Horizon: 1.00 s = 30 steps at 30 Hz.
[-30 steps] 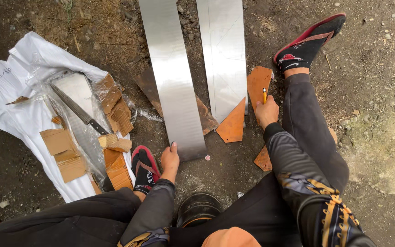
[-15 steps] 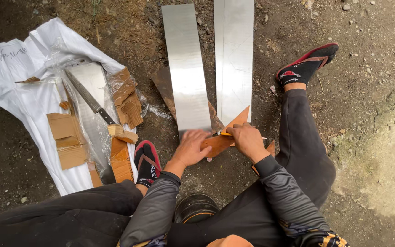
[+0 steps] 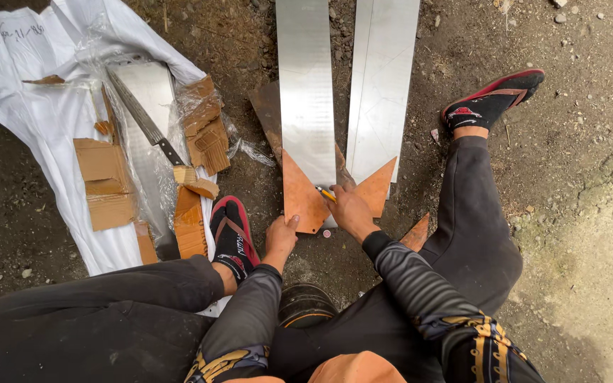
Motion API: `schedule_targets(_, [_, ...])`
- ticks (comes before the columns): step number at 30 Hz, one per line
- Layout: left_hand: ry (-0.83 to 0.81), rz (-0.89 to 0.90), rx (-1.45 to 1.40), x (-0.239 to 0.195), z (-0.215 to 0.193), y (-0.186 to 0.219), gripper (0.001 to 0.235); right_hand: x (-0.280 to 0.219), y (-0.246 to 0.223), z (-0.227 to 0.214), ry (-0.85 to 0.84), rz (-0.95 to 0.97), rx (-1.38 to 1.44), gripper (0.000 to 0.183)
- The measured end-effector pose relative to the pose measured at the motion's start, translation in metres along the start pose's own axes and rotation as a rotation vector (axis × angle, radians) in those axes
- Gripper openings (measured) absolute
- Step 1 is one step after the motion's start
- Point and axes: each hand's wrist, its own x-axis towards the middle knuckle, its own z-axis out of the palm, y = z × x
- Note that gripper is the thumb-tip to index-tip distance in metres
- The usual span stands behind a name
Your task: The person sits on the ground and uses a pencil and a triangular template to draw lines on two metal sheets. They repeatedly reposition the template and trace its edges to create angled cut lines on the metal surfaces.
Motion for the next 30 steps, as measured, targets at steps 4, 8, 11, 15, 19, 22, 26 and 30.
schedule_targets(4, [0.174,0.117,0.292,-0.011,-0.003,0.012,0.051,0.005,-0.015,0.018,-0.021,0.006,-0.032,0.044])
schedule_targets(8, [0.28,0.174,0.291,-0.011,-0.004,0.011,0.036,0.005,-0.03,0.023,-0.036,0.035,0.001,0.051])
schedule_targets(11, [0.143,0.027,0.141,-0.002,-0.004,0.012,0.025,0.008,-0.033,0.021,-0.065,0.089,0.012,0.053])
schedule_targets(15, [0.153,-0.058,0.037,0.005,0.001,0.011,0.022,0.012,-0.031,0.018,-0.02,0.066,0.037,0.048])
schedule_targets(19, [0.163,-0.061,-0.061,0.012,0.006,0.008,0.023,0.015,-0.027,0.021,0.004,0.089,0.048,0.047])
schedule_targets(22, [0.166,-0.035,-0.04,0.021,0.01,0.01,0.025,0.02,-0.022,0.024,0.048,0.067,0.086,0.047])
schedule_targets(26, [0.185,0.018,-0.063,0.016,0.013,0.007,0.039,0.02,-0.014,0.028,0.065,0.031,0.134,0.048])
schedule_targets(30, [0.236,0.096,-0.129,0.004,0.017,0.003,0.043,0.021,-0.01,0.033,0.092,0.02,0.176,0.047])
